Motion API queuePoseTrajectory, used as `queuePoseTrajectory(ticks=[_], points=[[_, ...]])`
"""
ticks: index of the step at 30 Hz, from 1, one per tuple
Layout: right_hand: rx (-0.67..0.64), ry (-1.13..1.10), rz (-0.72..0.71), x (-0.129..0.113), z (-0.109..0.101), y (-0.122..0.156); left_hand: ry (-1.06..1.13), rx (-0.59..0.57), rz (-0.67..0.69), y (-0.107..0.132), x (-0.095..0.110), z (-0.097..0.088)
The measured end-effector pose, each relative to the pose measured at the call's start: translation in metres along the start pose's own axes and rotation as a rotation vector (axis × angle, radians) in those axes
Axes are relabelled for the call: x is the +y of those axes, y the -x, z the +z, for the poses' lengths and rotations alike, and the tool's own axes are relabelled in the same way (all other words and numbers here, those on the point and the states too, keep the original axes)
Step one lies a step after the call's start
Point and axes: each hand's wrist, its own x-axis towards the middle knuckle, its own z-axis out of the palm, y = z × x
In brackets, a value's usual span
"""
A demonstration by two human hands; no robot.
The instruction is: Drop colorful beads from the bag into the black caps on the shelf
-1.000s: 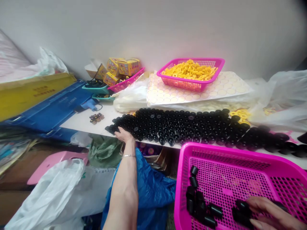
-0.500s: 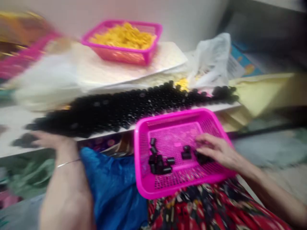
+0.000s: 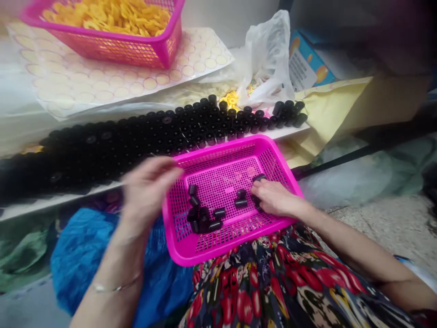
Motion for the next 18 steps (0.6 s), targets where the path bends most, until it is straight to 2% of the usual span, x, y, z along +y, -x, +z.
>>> queuePoseTrajectory(ticks=[1,3,4,6,9,12,15,18], points=[[-0.031,0.062,0.013,-0.002,0.001,-0.002,-0.052,-0.309,0.087,0.009,0.008,0.023],[-0.050,0.124,0.015,-0.002,0.004,-0.006,-0.166,-0.772,0.213,0.023,0.018,0.066],[-0.046,0.134,0.004,0.000,0.006,-0.008,-0.230,-0.906,0.260,0.027,0.019,0.083],[-0.012,0.114,-0.021,0.008,0.009,-0.009,-0.372,-1.056,0.286,0.031,0.019,0.107],[0.090,-0.093,-0.040,0.022,0.011,-0.004,-0.595,-1.091,0.213,0.033,0.018,0.124],[0.195,-0.637,-0.021,0.031,0.014,0.005,-0.747,-1.044,0.158,0.039,0.019,0.133],[0.239,-1.230,0.006,0.033,0.018,0.015,-0.817,-0.992,0.126,0.047,0.020,0.140],[0.238,-1.488,0.009,0.032,0.021,0.023,-0.856,-0.962,0.089,0.049,0.020,0.144]])
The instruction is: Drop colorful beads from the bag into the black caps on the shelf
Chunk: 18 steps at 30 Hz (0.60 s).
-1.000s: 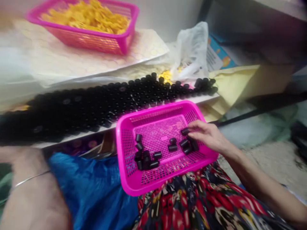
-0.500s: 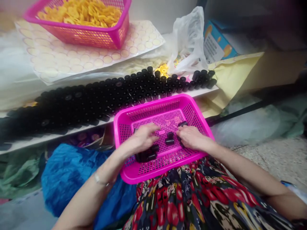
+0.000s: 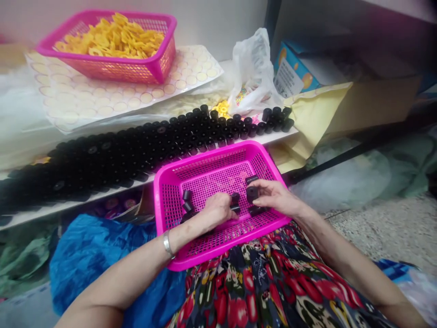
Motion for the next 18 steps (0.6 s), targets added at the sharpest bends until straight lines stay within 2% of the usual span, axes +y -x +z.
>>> queuePoseTrajectory(ticks=[2,5,8,10,14,16,18], points=[[0.002,-0.033,0.021,0.000,0.001,0.005,0.034,0.054,-0.032,-0.003,-0.002,-0.002],[0.016,-0.055,0.026,-0.001,0.003,0.008,0.165,0.164,0.124,-0.013,-0.009,-0.006],[0.058,-0.153,0.002,0.000,0.004,0.007,0.251,0.128,0.378,-0.025,-0.015,-0.006],[0.078,-0.283,-0.006,0.000,0.004,0.006,0.295,0.076,0.463,-0.032,-0.017,-0.004],[0.058,-0.475,0.004,-0.002,0.000,0.005,0.424,0.058,0.475,-0.041,-0.018,-0.003],[0.104,-0.507,-0.016,-0.002,-0.001,0.004,0.475,0.065,0.461,-0.040,-0.019,-0.003],[0.181,-0.507,-0.043,-0.002,0.001,0.003,0.618,0.048,0.451,-0.037,-0.020,-0.005]])
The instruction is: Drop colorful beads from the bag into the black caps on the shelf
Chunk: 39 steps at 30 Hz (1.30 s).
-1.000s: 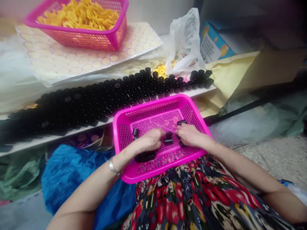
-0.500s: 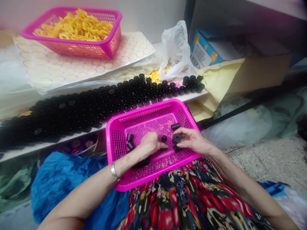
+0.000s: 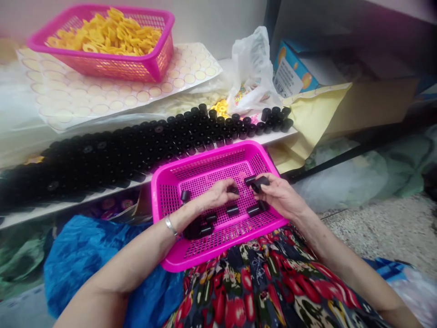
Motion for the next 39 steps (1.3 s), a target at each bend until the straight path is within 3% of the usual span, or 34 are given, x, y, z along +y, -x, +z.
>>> queuePoseTrajectory(ticks=[3,5,12,21,27,34,39], points=[[0.061,0.039,-0.059,0.005,0.005,-0.001,0.302,0.044,-0.012,0.008,0.009,-0.003],[0.072,0.084,-0.106,0.008,0.009,-0.001,0.385,0.086,-0.013,0.014,0.020,-0.005],[0.066,0.254,-0.265,0.016,0.015,-0.003,0.300,0.086,-0.047,0.027,0.048,-0.010],[0.054,0.355,-0.266,0.015,0.014,-0.002,0.233,0.052,-0.010,0.026,0.050,-0.007],[0.058,0.417,-0.279,0.011,0.018,0.002,0.350,0.141,-0.075,0.024,0.043,-0.002],[0.105,0.292,-0.212,0.018,0.026,0.000,0.564,0.262,-0.035,0.026,0.056,0.003],[0.149,0.058,-0.086,0.015,0.036,-0.004,0.504,0.397,0.066,0.032,0.063,0.000]])
